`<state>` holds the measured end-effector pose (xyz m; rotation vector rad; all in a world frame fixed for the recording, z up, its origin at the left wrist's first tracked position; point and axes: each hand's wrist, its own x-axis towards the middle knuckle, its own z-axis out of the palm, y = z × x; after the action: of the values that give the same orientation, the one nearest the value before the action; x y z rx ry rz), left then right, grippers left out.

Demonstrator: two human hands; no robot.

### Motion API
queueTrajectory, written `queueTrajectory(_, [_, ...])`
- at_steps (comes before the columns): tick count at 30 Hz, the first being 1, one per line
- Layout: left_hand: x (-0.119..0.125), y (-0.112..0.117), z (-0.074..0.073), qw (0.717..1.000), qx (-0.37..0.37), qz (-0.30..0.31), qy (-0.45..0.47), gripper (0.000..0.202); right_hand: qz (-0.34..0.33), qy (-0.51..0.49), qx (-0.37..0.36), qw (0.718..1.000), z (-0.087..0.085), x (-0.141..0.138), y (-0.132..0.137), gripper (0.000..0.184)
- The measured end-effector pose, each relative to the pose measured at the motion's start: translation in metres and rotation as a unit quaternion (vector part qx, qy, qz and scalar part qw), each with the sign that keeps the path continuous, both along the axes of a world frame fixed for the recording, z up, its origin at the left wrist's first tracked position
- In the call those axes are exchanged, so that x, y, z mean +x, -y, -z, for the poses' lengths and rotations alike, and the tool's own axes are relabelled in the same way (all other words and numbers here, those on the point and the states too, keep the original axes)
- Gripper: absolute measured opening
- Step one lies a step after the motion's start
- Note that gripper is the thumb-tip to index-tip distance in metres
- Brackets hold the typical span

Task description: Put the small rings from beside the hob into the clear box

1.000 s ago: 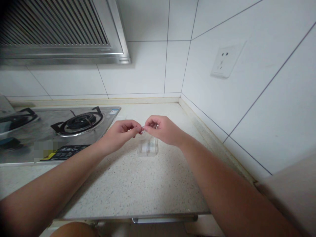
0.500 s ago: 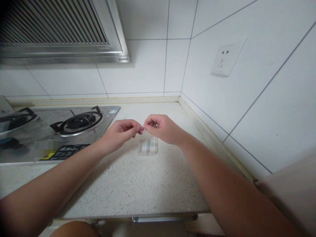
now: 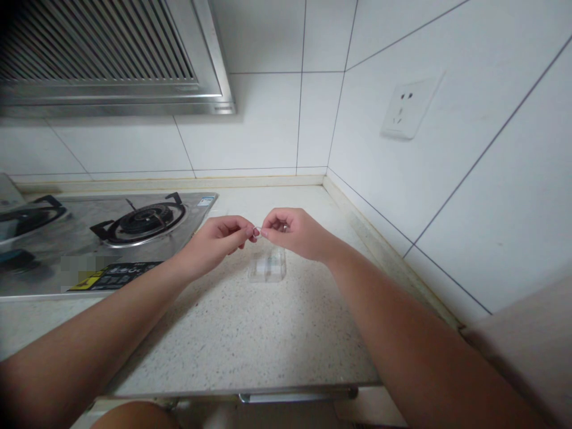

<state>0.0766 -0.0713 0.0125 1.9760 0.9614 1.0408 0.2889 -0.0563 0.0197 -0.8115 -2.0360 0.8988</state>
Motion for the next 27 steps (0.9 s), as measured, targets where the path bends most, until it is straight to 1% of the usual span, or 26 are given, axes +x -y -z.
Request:
queueTrajectory(18, [0.001,0.0029,-0.0029,1.0,-0.007,-0.001,-0.004,0.023,0.016,-0.003,0.002,1.0,0.0014,-0.001,-0.0009,0.017])
queueTrajectory(24, [0.0015,0.0036,-0.003,1.0,-0.025,0.002,0.011,0.025,0.006,-0.004,0.013,1.0,0.0022,0.0,-0.0019,0.013])
queueTrajectory(27, [0.0009,0.0031,-0.0021,1.0,-0.028,0.004,0.01,0.026,0.01,-0.003,0.017,1.0,0.0025,-0.0002,-0.0024,0.015])
